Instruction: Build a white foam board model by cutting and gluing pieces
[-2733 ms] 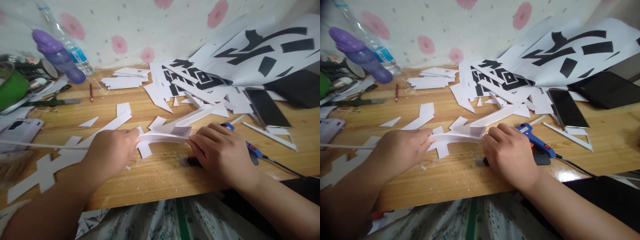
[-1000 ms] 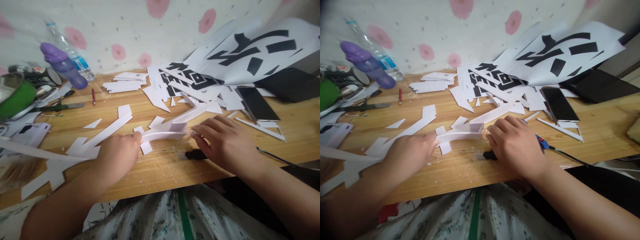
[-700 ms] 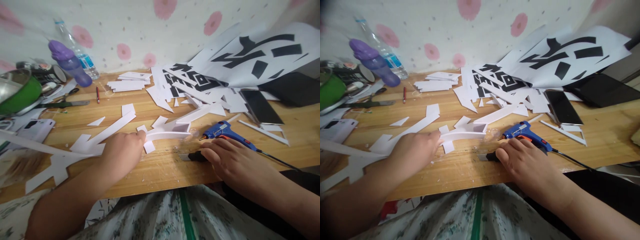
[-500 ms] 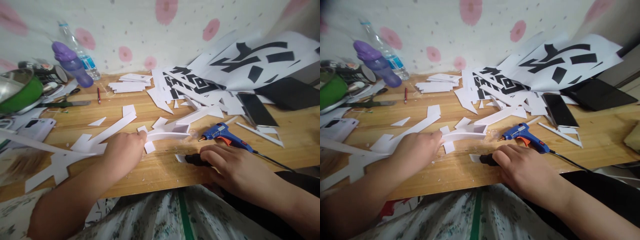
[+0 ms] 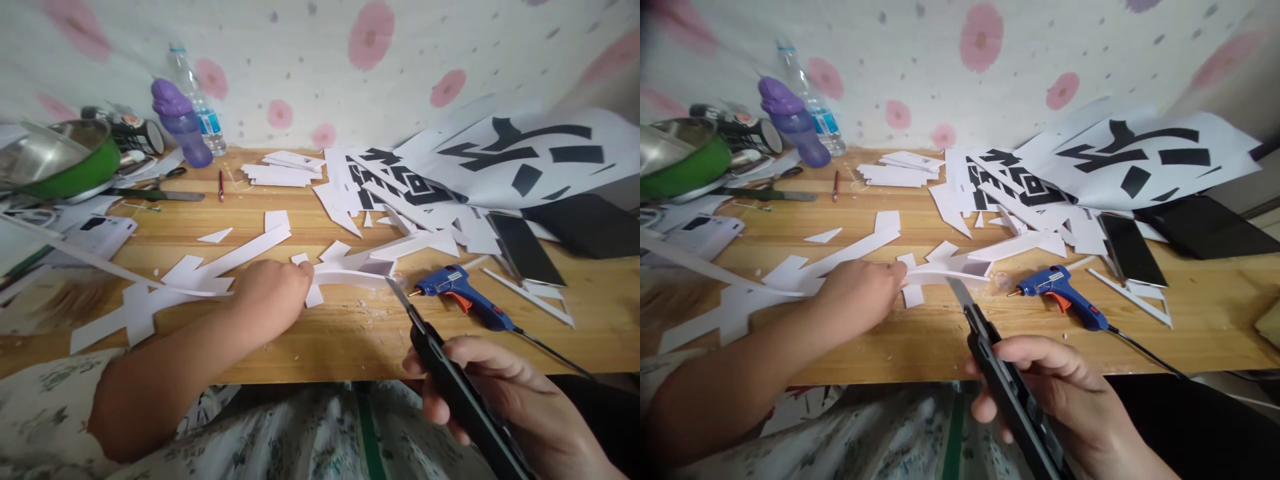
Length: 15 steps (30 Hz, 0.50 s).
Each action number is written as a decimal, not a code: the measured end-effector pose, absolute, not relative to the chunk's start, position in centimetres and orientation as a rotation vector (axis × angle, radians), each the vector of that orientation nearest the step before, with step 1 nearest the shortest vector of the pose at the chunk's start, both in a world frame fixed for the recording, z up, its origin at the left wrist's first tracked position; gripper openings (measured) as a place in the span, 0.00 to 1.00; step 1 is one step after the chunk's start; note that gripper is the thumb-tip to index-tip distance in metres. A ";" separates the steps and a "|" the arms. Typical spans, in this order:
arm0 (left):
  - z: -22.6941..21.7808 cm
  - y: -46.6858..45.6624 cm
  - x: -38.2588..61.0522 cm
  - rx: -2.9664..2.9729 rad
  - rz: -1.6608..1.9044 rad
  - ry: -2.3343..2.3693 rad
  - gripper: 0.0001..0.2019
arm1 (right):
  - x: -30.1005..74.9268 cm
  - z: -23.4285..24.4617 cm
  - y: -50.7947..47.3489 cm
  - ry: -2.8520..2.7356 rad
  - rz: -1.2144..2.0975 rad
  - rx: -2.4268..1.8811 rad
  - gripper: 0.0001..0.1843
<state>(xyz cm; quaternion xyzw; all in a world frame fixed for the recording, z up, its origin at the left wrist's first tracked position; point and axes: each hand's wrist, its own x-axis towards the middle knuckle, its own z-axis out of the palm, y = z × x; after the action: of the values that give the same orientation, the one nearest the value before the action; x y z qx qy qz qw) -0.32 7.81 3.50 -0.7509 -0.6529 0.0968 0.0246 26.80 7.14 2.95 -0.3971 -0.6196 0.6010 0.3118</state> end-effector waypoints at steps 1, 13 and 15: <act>3.5 7.8 -0.3 -2.327 0.288 -2.021 0.12 | 26.5 2.9 7.0 -1.578 1.659 -1.006 0.09; 3.3 8.0 -0.4 -2.342 0.231 -2.057 0.10 | 20.5 1.7 7.0 -1.686 1.077 -1.298 0.13; 3.3 8.0 -0.4 -2.342 0.232 -2.076 0.10 | 19.5 1.5 7.9 -1.778 1.033 -1.209 0.12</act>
<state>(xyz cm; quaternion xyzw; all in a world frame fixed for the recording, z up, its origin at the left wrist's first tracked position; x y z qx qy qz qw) -0.36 8.02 3.34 -0.7462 -0.6615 0.0741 0.0018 19.53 7.93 1.47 -0.4711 -0.6928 0.4023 0.3691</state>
